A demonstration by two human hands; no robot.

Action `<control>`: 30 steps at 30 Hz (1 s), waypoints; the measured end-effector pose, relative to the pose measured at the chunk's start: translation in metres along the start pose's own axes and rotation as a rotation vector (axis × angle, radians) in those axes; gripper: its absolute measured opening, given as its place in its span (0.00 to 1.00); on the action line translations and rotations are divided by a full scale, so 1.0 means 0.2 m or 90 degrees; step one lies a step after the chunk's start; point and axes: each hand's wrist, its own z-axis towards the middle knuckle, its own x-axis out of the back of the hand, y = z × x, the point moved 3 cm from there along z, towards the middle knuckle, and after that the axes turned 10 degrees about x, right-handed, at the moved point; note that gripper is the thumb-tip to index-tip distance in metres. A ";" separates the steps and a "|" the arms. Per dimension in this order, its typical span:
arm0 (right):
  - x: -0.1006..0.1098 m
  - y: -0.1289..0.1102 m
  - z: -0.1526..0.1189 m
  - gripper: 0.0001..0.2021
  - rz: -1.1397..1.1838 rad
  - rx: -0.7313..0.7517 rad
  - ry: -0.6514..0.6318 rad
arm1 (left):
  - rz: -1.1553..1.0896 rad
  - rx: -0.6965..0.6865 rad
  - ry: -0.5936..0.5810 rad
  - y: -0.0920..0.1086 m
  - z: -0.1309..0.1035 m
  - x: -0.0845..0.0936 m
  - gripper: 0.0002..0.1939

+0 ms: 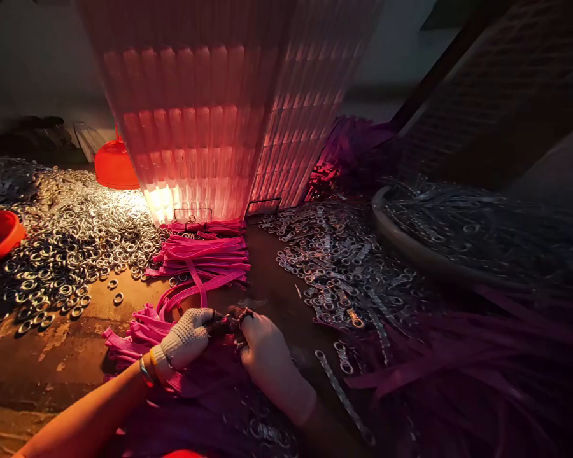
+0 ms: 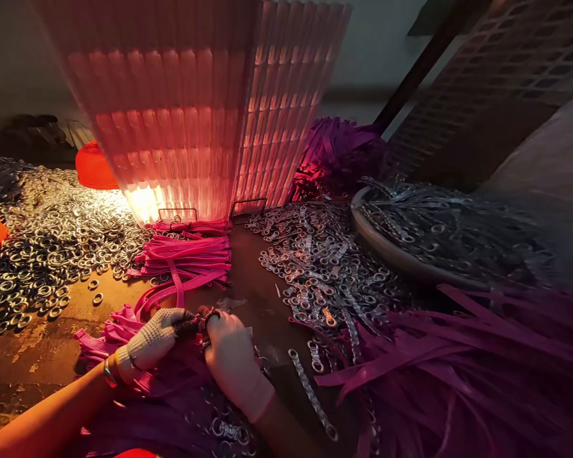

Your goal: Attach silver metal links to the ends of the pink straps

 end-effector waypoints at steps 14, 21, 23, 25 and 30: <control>0.09 -0.09 0.07 0.08 -0.108 0.165 -0.250 | 0.246 -0.100 0.046 0.04 -0.02 0.03 0.08; 0.19 -0.05 -0.03 0.07 -0.042 0.172 -0.254 | 0.202 -0.088 0.134 0.13 -0.27 0.28 0.05; 0.22 0.04 -0.03 0.08 -0.012 0.186 -0.256 | 0.050 -0.022 0.155 0.13 -0.31 0.33 0.14; 0.25 0.21 0.03 0.08 -0.003 0.128 -0.244 | -0.134 0.068 0.107 0.10 -0.31 0.30 0.21; 0.20 0.74 0.31 0.13 -0.126 -0.225 -0.174 | -0.557 0.262 -0.015 0.06 -0.18 0.11 0.21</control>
